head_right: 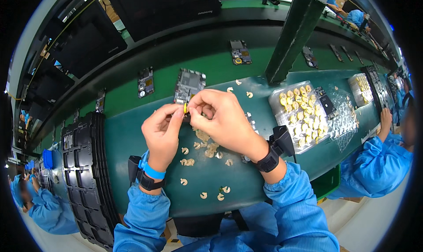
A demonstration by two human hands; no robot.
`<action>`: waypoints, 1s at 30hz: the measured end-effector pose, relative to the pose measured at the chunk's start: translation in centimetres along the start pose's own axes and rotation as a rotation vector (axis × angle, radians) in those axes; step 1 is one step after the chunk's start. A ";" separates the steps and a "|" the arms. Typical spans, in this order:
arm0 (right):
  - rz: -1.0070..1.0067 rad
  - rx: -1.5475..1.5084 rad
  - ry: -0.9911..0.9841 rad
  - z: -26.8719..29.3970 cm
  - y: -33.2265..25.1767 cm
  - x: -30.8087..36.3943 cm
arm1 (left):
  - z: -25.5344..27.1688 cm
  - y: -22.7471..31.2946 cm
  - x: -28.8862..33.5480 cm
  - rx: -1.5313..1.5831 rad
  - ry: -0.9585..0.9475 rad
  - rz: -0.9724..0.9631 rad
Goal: Assembling electronic circuit boards by installing components on an assembly line.
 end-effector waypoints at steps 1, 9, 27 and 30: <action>0.025 0.000 0.007 0.0 0.1 0.1 | -0.1 0.1 0.2 -0.059 -0.024 -0.010; -0.030 -0.158 0.017 0.1 0.8 0.5 | 0.2 -0.2 0.3 0.033 -0.045 0.056; 0.300 0.151 -0.035 0.6 -2.0 0.2 | -0.6 -0.8 0.1 -0.076 -0.122 0.040; 0.487 0.224 0.043 0.9 -3.3 0.6 | -0.5 -1.4 0.1 0.144 -0.080 0.177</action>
Point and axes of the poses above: each hand's wrist, its own x-axis away from the middle knuckle, its own z-axis out of the back of the hand, y = z × x, the point moved 8 cm from there along -x, towards the middle knuckle, and after that the axes turned 12 degrees about -x, right-handed, at the moved point
